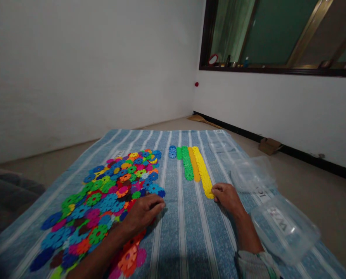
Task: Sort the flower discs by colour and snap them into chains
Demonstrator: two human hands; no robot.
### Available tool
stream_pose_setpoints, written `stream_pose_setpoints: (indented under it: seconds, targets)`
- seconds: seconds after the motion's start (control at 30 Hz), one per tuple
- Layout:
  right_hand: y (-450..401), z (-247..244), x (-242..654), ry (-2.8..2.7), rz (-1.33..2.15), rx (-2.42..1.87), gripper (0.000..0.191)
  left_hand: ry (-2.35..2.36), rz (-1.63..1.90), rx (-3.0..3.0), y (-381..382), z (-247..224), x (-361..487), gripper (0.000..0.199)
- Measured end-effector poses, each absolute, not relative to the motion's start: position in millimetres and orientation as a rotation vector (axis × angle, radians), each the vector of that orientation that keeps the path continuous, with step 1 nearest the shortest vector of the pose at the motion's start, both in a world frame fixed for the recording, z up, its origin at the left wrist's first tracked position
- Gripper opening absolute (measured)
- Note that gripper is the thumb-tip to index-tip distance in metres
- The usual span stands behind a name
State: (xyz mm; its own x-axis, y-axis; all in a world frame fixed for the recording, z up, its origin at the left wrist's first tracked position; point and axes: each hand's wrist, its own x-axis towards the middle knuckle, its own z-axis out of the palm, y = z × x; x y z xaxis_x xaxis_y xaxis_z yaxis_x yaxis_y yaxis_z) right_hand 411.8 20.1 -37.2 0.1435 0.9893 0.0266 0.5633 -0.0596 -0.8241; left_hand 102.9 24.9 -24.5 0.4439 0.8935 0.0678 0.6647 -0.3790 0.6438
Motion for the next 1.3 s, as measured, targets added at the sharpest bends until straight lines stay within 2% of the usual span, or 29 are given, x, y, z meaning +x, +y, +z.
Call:
stream_pose_setpoints:
  seconds: [0.13, 0.4, 0.6, 1.3]
  targets:
    - [23, -46, 411, -1.462, 0.697, -1.798, 0.026, 1.296, 0.508, 2.197, 24, -24, 101, 0.025]
    - [17, -56, 412, -1.749, 0.358, -2.078, 0.050, 1.275, 0.483, 2.220, 24, -25, 102, 0.026]
    - [19, -53, 400, -1.896, 0.208, -2.217, 0.044, 1.264, 0.457, 2.237, 24, -26, 102, 0.026]
    - [33, -53, 400, -1.848, 0.296, -2.159, 0.040, 1.245, 0.398, 2.281, 23, -28, 101, 0.025]
